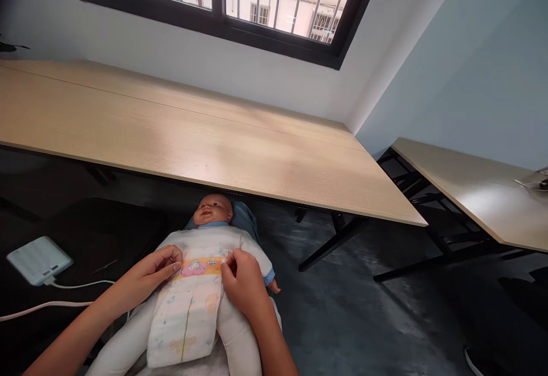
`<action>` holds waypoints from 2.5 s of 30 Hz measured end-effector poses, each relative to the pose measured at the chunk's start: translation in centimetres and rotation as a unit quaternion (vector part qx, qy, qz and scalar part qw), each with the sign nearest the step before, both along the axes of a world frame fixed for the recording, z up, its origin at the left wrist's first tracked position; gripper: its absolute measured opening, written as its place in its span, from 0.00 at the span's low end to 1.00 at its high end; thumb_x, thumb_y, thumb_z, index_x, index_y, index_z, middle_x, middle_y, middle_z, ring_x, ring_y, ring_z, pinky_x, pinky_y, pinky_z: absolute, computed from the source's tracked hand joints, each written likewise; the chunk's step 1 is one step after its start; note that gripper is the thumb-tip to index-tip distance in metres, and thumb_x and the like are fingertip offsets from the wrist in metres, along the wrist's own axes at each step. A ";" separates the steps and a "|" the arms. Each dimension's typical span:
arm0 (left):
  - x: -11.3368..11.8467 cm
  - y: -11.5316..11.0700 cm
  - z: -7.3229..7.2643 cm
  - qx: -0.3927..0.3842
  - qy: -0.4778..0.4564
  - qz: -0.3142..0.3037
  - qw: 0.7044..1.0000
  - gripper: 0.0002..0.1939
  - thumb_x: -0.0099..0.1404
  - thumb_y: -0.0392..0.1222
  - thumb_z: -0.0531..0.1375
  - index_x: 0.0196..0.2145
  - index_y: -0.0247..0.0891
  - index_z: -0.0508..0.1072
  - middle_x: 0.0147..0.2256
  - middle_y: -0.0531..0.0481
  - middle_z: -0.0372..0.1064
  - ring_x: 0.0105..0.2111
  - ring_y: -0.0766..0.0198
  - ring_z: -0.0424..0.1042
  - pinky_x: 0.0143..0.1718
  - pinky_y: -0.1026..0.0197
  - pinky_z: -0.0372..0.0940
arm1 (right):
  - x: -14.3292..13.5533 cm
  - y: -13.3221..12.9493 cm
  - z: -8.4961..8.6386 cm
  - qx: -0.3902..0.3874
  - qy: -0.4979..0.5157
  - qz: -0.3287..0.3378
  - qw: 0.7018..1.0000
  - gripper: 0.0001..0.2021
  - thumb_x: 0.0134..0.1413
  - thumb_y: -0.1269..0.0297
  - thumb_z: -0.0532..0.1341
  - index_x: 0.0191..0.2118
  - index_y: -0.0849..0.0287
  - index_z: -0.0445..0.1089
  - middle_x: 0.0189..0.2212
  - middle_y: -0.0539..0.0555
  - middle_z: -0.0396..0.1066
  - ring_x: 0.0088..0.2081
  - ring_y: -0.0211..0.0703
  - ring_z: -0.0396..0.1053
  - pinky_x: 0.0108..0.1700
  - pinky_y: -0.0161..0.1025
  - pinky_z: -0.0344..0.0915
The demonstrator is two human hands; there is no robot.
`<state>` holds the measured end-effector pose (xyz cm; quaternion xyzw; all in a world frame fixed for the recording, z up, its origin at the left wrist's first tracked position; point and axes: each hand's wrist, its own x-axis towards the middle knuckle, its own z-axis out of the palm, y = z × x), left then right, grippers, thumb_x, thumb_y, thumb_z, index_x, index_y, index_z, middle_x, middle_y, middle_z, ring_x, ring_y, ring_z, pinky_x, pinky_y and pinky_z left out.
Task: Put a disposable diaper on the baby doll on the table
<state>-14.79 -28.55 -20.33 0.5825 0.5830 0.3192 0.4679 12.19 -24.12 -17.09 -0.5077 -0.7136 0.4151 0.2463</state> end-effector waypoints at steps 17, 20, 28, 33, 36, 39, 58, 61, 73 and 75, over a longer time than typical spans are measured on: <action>0.1 -0.1 0.2 0.001 0.010 -0.003 1.000 0.19 0.74 0.58 0.55 0.36 0.40 0.67 0.32 0.54 0.56 0.33 0.60 0.57 0.33 0.61 0.53 | 0.6 -0.4 0.7 0.037 -0.004 0.019 0.999 0.04 0.61 0.69 0.59 0.41 0.57 0.70 0.33 0.53 0.73 0.35 0.44 0.70 0.35 0.37 0.63; 0.2 0.0 0.0 0.006 0.013 0.001 1.000 0.19 0.74 0.59 0.55 0.36 0.40 0.67 0.32 0.54 0.56 0.33 0.59 0.57 0.34 0.61 0.54 | 0.9 -0.5 0.8 0.044 0.008 0.036 0.998 0.07 0.59 0.71 0.60 0.43 0.56 0.71 0.36 0.52 0.73 0.35 0.43 0.70 0.37 0.37 0.64; 0.3 0.0 0.0 0.002 0.025 0.008 1.000 0.19 0.74 0.59 0.55 0.36 0.40 0.68 0.32 0.54 0.57 0.33 0.59 0.58 0.34 0.61 0.55 | 0.2 -0.5 0.8 0.070 -0.023 0.001 0.997 0.06 0.65 0.70 0.56 0.37 0.58 0.70 0.34 0.54 0.73 0.37 0.46 0.70 0.39 0.39 0.62; 0.1 0.0 -0.2 -0.010 0.016 0.008 1.000 0.21 0.74 0.61 0.55 0.36 0.40 0.67 0.30 0.55 0.55 0.32 0.60 0.56 0.33 0.61 0.54 | -0.2 -0.4 0.7 0.075 -0.042 0.004 0.996 0.07 0.61 0.67 0.62 0.31 0.57 0.65 0.31 0.52 0.70 0.35 0.44 0.67 0.37 0.38 0.57; -0.4 0.1 -0.4 -0.018 0.010 -0.011 1.000 0.19 0.74 0.60 0.55 0.35 0.41 0.66 0.30 0.55 0.56 0.31 0.60 0.56 0.33 0.62 0.54 | -0.3 -0.2 0.2 0.083 -0.046 0.000 0.996 0.10 0.63 0.68 0.58 0.29 0.56 0.61 0.30 0.52 0.68 0.34 0.43 0.66 0.36 0.39 0.56; -1.3 0.3 -0.7 -0.024 -0.013 -0.024 0.999 0.18 0.74 0.58 0.55 0.35 0.41 0.65 0.30 0.55 0.58 0.32 0.60 0.59 0.34 0.61 0.57 | -0.1 -0.1 -0.6 0.051 -0.054 -0.040 0.996 0.12 0.65 0.67 0.55 0.28 0.55 0.57 0.27 0.51 0.67 0.31 0.43 0.64 0.35 0.39 0.54; 3.8 -0.6 2.0 0.024 0.287 0.072 0.955 0.18 0.71 0.52 0.53 0.27 0.41 0.64 0.32 0.50 0.65 0.29 0.59 0.67 0.34 0.56 0.56 | 1.0 -0.2 -3.4 -0.087 0.060 -0.131 0.986 0.11 0.66 0.68 0.51 0.30 0.52 0.57 0.26 0.53 0.74 0.31 0.47 0.76 0.34 0.39 0.67; 3.4 -0.5 1.8 0.037 0.261 0.068 0.962 0.16 0.71 0.50 0.52 0.27 0.41 0.64 0.33 0.50 0.65 0.30 0.58 0.67 0.34 0.57 0.56 | 1.5 -0.4 -3.6 -0.111 0.054 -0.155 0.980 0.11 0.66 0.68 0.52 0.29 0.51 0.57 0.26 0.54 0.75 0.30 0.49 0.76 0.34 0.42 0.68; -1.8 -0.7 0.3 -0.031 0.054 0.056 0.996 0.18 0.69 0.53 0.57 0.26 0.42 0.59 0.27 0.54 0.59 0.31 0.60 0.61 0.33 0.61 0.56 | 3.3 -0.6 -5.2 0.023 -0.172 -0.179 0.968 0.17 0.57 0.75 0.57 0.22 0.52 0.54 0.22 0.54 0.66 0.28 0.47 0.63 0.34 0.42 0.50; -1.8 -0.8 0.2 -0.034 0.018 0.052 0.998 0.19 0.70 0.56 0.57 0.27 0.41 0.62 0.28 0.54 0.60 0.32 0.60 0.61 0.34 0.61 0.58 | 3.9 -0.6 -4.9 0.023 -0.173 -0.161 0.971 0.16 0.57 0.74 0.58 0.22 0.52 0.56 0.23 0.54 0.68 0.28 0.47 0.64 0.34 0.42 0.49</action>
